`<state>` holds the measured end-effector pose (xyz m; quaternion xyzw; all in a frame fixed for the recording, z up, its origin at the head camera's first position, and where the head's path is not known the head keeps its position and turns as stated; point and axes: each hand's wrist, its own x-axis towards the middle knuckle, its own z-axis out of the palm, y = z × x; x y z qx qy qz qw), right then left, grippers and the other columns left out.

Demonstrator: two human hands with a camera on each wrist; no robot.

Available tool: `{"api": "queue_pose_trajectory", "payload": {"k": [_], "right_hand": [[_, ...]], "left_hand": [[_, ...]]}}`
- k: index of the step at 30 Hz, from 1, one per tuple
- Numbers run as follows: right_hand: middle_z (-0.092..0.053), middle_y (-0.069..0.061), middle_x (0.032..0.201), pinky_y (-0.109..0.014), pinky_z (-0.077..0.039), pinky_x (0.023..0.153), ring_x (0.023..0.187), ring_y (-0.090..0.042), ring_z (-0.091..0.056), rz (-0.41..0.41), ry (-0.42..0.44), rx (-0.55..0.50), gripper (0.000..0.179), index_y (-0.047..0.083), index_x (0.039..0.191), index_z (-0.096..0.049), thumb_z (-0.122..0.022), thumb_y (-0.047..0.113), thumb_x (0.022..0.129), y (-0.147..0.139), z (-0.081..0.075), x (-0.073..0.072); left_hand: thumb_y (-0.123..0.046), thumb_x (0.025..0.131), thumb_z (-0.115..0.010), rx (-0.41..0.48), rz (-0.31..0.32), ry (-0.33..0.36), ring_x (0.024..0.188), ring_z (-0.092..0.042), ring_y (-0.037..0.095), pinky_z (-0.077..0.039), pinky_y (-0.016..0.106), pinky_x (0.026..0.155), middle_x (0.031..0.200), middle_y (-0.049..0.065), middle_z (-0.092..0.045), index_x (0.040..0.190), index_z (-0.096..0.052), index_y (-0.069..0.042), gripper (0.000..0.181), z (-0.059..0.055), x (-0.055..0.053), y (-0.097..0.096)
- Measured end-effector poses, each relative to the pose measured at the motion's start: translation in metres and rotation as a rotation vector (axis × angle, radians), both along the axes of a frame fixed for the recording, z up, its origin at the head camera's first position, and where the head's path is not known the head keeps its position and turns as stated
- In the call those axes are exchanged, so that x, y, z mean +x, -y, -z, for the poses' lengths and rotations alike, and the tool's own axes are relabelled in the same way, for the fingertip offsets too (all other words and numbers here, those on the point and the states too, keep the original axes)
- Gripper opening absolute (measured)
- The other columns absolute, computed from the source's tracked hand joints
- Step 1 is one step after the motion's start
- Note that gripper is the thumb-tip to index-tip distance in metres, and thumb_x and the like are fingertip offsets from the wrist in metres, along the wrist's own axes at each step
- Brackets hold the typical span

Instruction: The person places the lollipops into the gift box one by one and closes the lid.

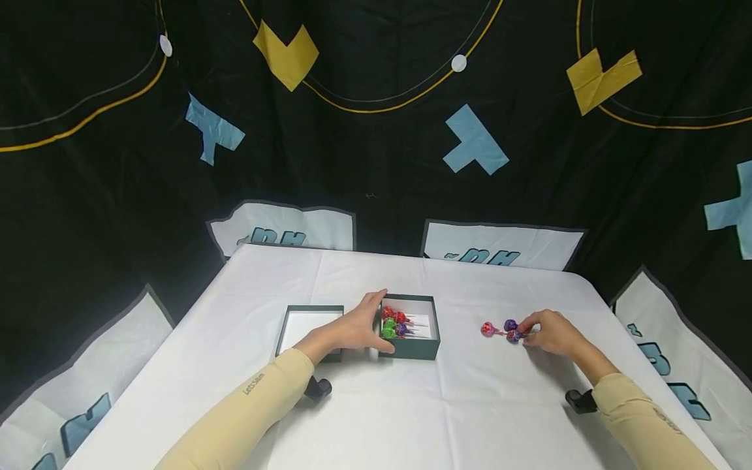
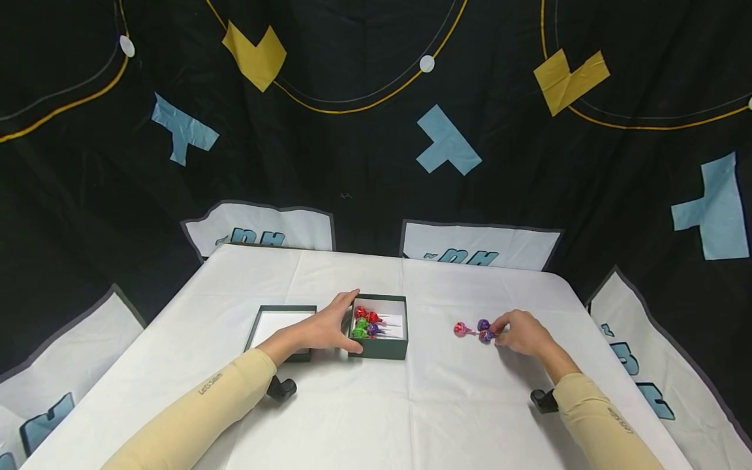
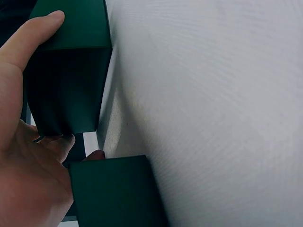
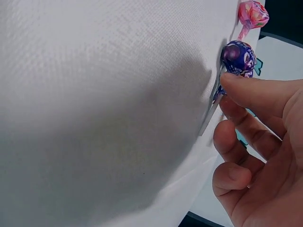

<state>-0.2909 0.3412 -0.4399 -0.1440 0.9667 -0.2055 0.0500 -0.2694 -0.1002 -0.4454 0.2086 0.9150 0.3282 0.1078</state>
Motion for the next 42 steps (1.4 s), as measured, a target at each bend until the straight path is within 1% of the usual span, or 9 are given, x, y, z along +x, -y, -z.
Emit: {"api": "queue_pose_trajectory", "payload": {"k": [2,6,12,17,21,26,34,41,42], "right_hand": [[-0.074,-0.012,0.102,-0.059,-0.049,0.091,0.101,-0.035,-0.064,0.0,-0.006,0.003,0.018,0.004,0.098,-0.078,-0.078,0.002,0.081,0.0005,-0.0005,0.001],[-0.074,-0.013,0.102,-0.06,-0.048,0.091,0.102,-0.036,-0.064,-0.002,-0.014,0.005,0.015,0.005,0.096,-0.078,-0.078,0.002,0.081,0.0009,-0.0017,0.0025],[-0.074,-0.013,0.102,-0.062,-0.047,0.093,0.103,-0.038,-0.064,0.008,-0.02,0.014,0.015,0.006,0.095,-0.078,-0.079,0.003,0.081,0.0022,-0.0016,0.0038],[-0.073,-0.014,0.104,-0.062,-0.046,0.093,0.105,-0.039,-0.063,0.024,-0.011,0.019,0.016,0.006,0.096,-0.077,-0.079,0.004,0.081,0.0028,-0.0017,0.0039],[-0.073,-0.013,0.103,-0.06,-0.047,0.091,0.103,-0.037,-0.063,0.029,-0.01,0.022,0.016,0.006,0.096,-0.077,-0.078,0.004,0.081,0.0026,-0.0006,0.0035],[-0.073,-0.014,0.104,-0.06,-0.048,0.09,0.104,-0.037,-0.063,0.037,-0.015,0.027,0.016,0.006,0.097,-0.077,-0.078,0.004,0.081,0.0024,0.0008,0.0029],[-0.073,-0.014,0.103,-0.061,-0.048,0.089,0.102,-0.036,-0.064,0.039,-0.031,0.032,0.014,0.007,0.094,-0.078,-0.079,0.004,0.081,0.0054,-0.0001,0.0049],[-0.073,-0.01,0.1,-0.055,-0.052,0.083,0.094,-0.027,-0.063,0.042,-0.029,0.069,0.009,0.009,0.09,-0.078,-0.078,0.005,0.082,0.0042,0.0023,0.0056],[-0.073,-0.011,0.1,-0.056,-0.051,0.084,0.095,-0.028,-0.064,0.039,-0.034,0.068,0.009,0.009,0.091,-0.078,-0.078,0.006,0.082,0.0033,0.0029,0.0052]], "left_hand": [[-0.048,0.072,-0.088,-0.002,-0.005,0.006,0.148,-0.034,0.029,-0.035,0.051,0.117,0.166,0.009,-0.018,0.163,-0.007,-0.016,0.127,-0.0005,0.001,-0.0003],[-0.048,0.072,-0.088,-0.001,-0.005,0.008,0.147,-0.035,0.029,-0.035,0.051,0.117,0.166,0.01,-0.018,0.163,-0.007,-0.016,0.126,-0.0011,0.0016,-0.0005],[-0.048,0.072,-0.088,-0.003,0.008,-0.006,0.147,-0.036,0.029,-0.036,0.051,0.117,0.165,0.011,-0.019,0.163,-0.008,-0.013,0.126,0.0005,0.0004,-0.0001],[-0.051,0.072,-0.087,-0.029,0.004,-0.012,0.149,-0.032,0.029,-0.034,0.051,0.118,0.166,0.011,-0.019,0.163,-0.007,-0.017,0.126,0.0019,-0.0001,0.0005],[-0.053,0.071,-0.087,-0.035,-0.004,-0.004,0.15,-0.031,0.031,-0.033,0.053,0.118,0.166,0.013,-0.02,0.163,-0.007,-0.019,0.126,0.0018,-0.0002,0.001],[-0.054,0.071,-0.087,-0.052,-0.008,-0.004,0.149,-0.032,0.031,-0.033,0.054,0.118,0.166,0.012,-0.021,0.163,-0.008,-0.021,0.126,0.0005,-0.0007,0.0015],[-0.053,0.07,-0.087,-0.046,-0.021,0.001,0.154,-0.023,0.029,-0.027,0.053,0.121,0.167,0.01,-0.022,0.163,-0.009,-0.022,0.126,0.0009,-0.0008,0.0016],[-0.056,0.069,-0.087,-0.057,-0.034,0.005,0.153,-0.024,0.029,-0.027,0.053,0.121,0.167,0.01,-0.024,0.163,-0.011,-0.022,0.126,0.0,-0.0012,0.0011],[-0.056,0.068,-0.087,-0.059,-0.036,0.007,0.153,-0.024,0.029,-0.027,0.053,0.121,0.167,0.01,-0.024,0.163,-0.011,-0.022,0.126,-0.0002,-0.0012,0.001]]}}
